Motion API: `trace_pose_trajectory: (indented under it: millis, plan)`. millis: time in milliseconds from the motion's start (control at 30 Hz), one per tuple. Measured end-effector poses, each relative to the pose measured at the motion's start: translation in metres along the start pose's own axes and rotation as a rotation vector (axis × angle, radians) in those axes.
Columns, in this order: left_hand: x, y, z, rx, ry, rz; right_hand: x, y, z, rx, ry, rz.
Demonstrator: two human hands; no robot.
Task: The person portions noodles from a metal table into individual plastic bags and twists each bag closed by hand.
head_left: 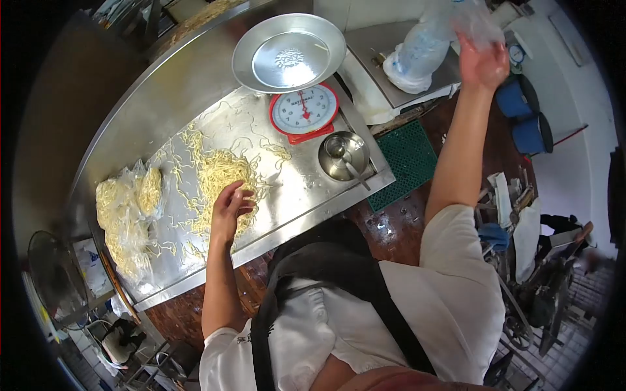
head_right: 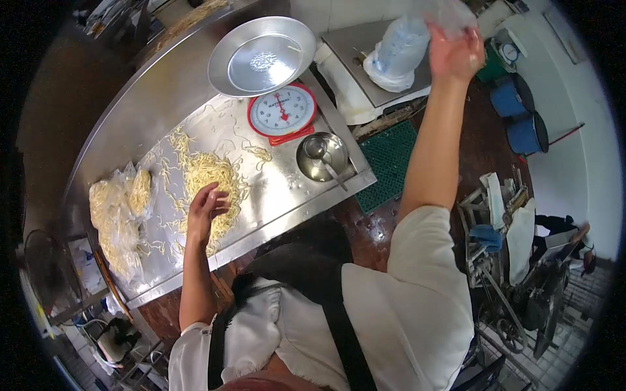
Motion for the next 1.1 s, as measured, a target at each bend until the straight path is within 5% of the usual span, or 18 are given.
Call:
trace_pose_trajectory:
  millis: [167,267,367,500,633,667,733,767,833,900,1000,1100]
  plan:
    - [0.001,0.046,-0.071,-0.257,0.102,0.247,-0.163,0.122,-0.057,-0.422,0.095,0.068]
    - [-0.01,0.044,-0.114,-0.336,0.1,0.367,-0.249,0.194,-0.113,-0.913,0.173,0.402]
    - [-0.043,0.013,-0.137,-0.297,0.154,0.449,-0.354,0.199,-0.2,-0.017,0.873,0.738]
    - [-0.081,-0.041,-0.076,0.363,0.22,0.545,-0.425,0.267,-0.22,-0.284,0.884,0.979]
    - [-0.081,-0.135,0.036,-0.07,0.106,0.18,-0.53,0.291,-0.274,-0.425,1.028,1.091]
    - [-0.079,-0.173,0.062,-0.187,0.004,0.023,-0.535,0.292,-0.288,-0.513,0.904,1.067]
    - [-0.082,-0.266,0.064,0.453,0.264,-0.303,-0.535,0.284,-0.32,-0.677,0.653,1.002]
    - [-0.087,-0.326,0.093,0.311,0.273,-0.532,-0.532,0.244,-0.354,-0.833,0.805,0.885]
    - [-0.095,-0.42,0.123,0.167,0.465,-0.68,-0.502,0.182,-0.407,-1.435,0.547,0.851]
    - [-0.109,-0.461,0.146,-0.695,0.114,-0.644,-0.493,0.158,-0.459,-1.524,0.389,0.916]
    - [-0.138,-0.413,0.075,-1.001,-0.083,-0.424,-0.517,0.172,-0.535,-1.634,0.43,1.104]
    - [-0.143,-0.426,0.083,-0.904,-0.026,-0.347,-0.572,0.156,-0.574,-1.644,0.711,1.263]
Point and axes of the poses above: each hand's wrist, its own x-axis towards the middle knuckle, its own y-axis out of the palm, z = x × y, the point moved 10 cm from there along x, towards the middle knuckle, and after that the axes turned 5 degrees about -z, right-handed, at the moved point
